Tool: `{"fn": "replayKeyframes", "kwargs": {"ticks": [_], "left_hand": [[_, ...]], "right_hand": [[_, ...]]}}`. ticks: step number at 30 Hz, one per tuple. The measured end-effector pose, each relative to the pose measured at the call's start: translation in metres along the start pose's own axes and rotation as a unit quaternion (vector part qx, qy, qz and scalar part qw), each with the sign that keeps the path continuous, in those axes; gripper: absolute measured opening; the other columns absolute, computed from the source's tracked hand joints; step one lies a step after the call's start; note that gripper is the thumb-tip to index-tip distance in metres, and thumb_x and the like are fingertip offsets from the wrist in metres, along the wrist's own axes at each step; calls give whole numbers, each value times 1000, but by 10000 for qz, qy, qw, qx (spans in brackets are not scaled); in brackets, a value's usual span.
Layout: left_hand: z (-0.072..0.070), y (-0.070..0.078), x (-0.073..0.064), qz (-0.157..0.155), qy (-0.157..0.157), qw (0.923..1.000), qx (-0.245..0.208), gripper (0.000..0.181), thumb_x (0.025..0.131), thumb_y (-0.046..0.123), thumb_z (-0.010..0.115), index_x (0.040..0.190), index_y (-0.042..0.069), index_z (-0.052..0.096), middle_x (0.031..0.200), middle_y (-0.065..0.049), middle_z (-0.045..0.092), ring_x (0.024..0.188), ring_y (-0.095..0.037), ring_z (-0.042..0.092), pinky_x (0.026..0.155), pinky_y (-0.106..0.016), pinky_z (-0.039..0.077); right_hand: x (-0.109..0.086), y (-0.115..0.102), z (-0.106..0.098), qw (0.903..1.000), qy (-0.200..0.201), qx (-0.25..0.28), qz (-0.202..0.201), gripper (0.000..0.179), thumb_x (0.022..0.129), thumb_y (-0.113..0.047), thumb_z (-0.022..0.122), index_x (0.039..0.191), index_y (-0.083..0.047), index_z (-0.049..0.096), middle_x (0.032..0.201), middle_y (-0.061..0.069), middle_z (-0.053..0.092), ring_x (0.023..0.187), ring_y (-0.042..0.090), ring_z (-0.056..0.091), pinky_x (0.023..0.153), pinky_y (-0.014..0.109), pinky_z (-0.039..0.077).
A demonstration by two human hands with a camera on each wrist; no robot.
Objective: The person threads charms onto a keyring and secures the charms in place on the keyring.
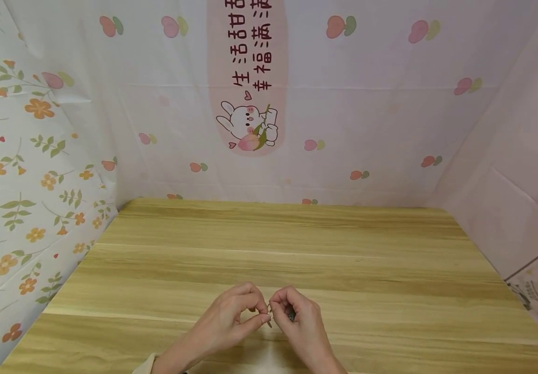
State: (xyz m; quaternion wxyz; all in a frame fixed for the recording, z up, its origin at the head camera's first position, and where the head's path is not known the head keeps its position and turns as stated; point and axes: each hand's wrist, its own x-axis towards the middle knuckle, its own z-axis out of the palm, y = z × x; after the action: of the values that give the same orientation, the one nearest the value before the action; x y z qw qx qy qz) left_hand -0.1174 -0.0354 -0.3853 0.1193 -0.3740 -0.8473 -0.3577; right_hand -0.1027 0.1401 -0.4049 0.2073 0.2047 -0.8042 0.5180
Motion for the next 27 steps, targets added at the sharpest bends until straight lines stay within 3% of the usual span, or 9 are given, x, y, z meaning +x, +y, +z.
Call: {"fn": "replayKeyframes", "kwargs": {"ticks": [6,15,19,22,25,27], "left_hand": [[2,-1,-1,-73,32,9997,-224,8,84,15,70,77,16,64,82,8,59,78,-3,54,70,-11,43],[2,-5,-1,-493,199,9941,-948,7,90,18,63,84,15,62,81,7,62,73,2,52,57,-11,39],[2,-6,0,-572,321,9898,-1268,8,93,20,59,88,15,63,87,6,64,81,-1,55,67,-18,47],[3,-8,2,-749,226,9790,-1882,12,96,21,54,91,12,60,98,2,67,93,-7,60,83,-26,50],[3,-10,4,-1069,-20,9591,-2623,16,99,22,48,94,8,56,106,-5,67,102,-14,61,89,-30,49],[5,-11,6,-1284,-166,9502,-2836,18,100,22,44,95,7,53,107,-6,66,103,-15,60,91,-28,48]], "right_hand": [[-1,0,-1,10000,0,12,65,24,80,9,66,81,-14,60,64,-4,53,58,-3,43,44,17,37],[0,2,-4,9972,-243,518,483,13,86,7,60,85,-7,60,62,2,52,51,-2,42,39,20,37],[1,2,-5,9949,-404,662,647,9,89,4,58,86,-5,60,63,4,52,50,2,44,40,22,39],[2,2,-7,9927,-604,740,730,8,91,1,55,87,-5,59,63,5,52,48,7,46,41,24,41],[3,3,-10,9897,-923,829,719,9,94,-1,52,90,-4,59,64,7,52,48,14,48,41,25,43],[6,4,-13,9866,-1204,827,730,9,95,-3,51,91,-3,59,64,8,53,48,14,49,42,26,44]]}}
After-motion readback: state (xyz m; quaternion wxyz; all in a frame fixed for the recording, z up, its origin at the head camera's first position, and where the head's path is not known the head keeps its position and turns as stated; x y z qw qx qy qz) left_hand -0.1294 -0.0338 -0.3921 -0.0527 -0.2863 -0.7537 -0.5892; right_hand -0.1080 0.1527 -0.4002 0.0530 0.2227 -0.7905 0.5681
